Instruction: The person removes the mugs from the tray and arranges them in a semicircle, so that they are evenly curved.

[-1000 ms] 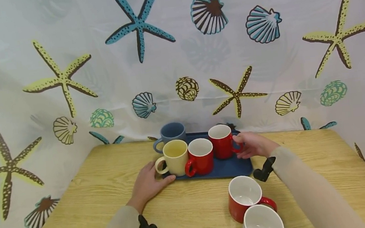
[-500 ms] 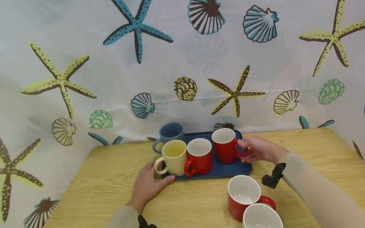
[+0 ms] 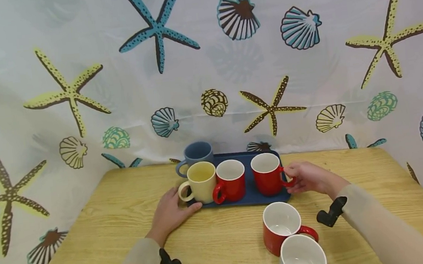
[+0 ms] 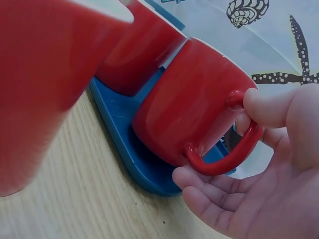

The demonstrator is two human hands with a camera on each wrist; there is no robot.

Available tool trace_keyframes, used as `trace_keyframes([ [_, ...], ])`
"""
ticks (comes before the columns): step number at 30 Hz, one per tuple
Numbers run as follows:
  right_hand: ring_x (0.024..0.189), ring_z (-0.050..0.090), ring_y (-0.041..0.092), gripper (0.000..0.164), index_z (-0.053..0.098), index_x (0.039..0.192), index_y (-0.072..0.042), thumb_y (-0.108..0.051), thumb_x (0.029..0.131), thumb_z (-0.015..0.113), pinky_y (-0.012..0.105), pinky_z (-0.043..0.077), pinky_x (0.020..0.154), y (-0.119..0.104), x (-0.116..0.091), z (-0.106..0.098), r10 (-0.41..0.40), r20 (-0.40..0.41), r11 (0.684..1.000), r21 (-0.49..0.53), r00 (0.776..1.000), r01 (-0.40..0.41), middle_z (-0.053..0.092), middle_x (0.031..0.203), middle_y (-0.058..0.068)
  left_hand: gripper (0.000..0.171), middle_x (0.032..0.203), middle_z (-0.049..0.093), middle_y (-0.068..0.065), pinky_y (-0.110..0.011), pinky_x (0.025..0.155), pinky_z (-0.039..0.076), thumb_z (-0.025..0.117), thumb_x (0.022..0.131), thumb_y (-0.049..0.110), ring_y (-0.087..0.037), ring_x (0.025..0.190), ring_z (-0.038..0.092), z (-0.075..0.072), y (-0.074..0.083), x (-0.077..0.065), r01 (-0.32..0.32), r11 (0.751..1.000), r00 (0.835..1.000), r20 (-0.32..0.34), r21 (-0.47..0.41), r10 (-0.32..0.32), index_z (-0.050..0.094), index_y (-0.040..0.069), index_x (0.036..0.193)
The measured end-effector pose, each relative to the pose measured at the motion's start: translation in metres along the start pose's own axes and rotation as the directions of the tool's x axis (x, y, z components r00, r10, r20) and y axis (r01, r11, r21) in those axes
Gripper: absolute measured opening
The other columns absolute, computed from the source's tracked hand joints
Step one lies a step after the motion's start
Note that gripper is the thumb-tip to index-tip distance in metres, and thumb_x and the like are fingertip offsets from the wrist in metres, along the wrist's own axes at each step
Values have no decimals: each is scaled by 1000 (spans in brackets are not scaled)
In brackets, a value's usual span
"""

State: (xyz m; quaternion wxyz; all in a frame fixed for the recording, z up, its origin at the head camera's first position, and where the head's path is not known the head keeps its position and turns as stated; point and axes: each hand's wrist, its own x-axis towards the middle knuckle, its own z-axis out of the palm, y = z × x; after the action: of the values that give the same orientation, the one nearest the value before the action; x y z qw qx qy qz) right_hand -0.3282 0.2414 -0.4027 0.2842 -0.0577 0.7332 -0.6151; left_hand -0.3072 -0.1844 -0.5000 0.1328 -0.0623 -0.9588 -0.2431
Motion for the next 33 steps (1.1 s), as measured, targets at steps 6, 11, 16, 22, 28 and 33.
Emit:
trace_keyframes([
  [6,97,59,39,20,54,88,-14,-29,98,47,44,47,88,2,-7,0,-28,4,999,19,1000,28,52,98,18,99,138,45,-9,-51,103,30,48,65,85,-33,127,38,-1,-1,-1,4,1000,1000,8,8,-4,50,16,135],
  [11,95,60,36,20,55,86,-15,-29,98,47,44,47,88,4,-10,0,-47,10,999,19,999,46,55,97,16,99,138,45,-10,-51,103,30,47,65,86,-33,126,38,-1,-1,0,-4,1000,1000,10,6,4,50,17,135],
  [16,96,59,37,20,55,87,-15,-29,98,47,46,46,89,6,-13,1,-65,40,998,19,997,64,56,99,16,100,136,46,-11,-50,103,31,47,64,86,-33,125,40,0,-1,0,-2,1000,1000,4,0,2,51,14,135],
  [22,96,59,37,18,55,87,-16,-27,98,46,46,45,89,7,-12,3,-92,93,996,21,991,90,53,100,18,99,137,45,-11,-51,103,30,47,65,86,-34,126,39,-2,-2,-1,-2,1000,1000,2,5,2,51,16,135],
  [28,97,59,37,19,55,88,-16,-26,99,43,44,46,89,9,-12,4,-125,159,992,25,979,123,52,102,19,99,138,44,-10,-51,104,30,45,64,86,-33,127,38,-2,-2,-1,2,1000,1000,11,15,-2,50,17,135],
  [33,98,59,37,22,54,87,-13,-24,100,40,46,45,90,10,-13,5,-157,219,987,17,963,157,53,104,18,101,136,46,-10,-50,103,31,46,64,86,-32,126,39,-1,0,-1,2,1000,1000,9,4,-2,51,14,135],
])
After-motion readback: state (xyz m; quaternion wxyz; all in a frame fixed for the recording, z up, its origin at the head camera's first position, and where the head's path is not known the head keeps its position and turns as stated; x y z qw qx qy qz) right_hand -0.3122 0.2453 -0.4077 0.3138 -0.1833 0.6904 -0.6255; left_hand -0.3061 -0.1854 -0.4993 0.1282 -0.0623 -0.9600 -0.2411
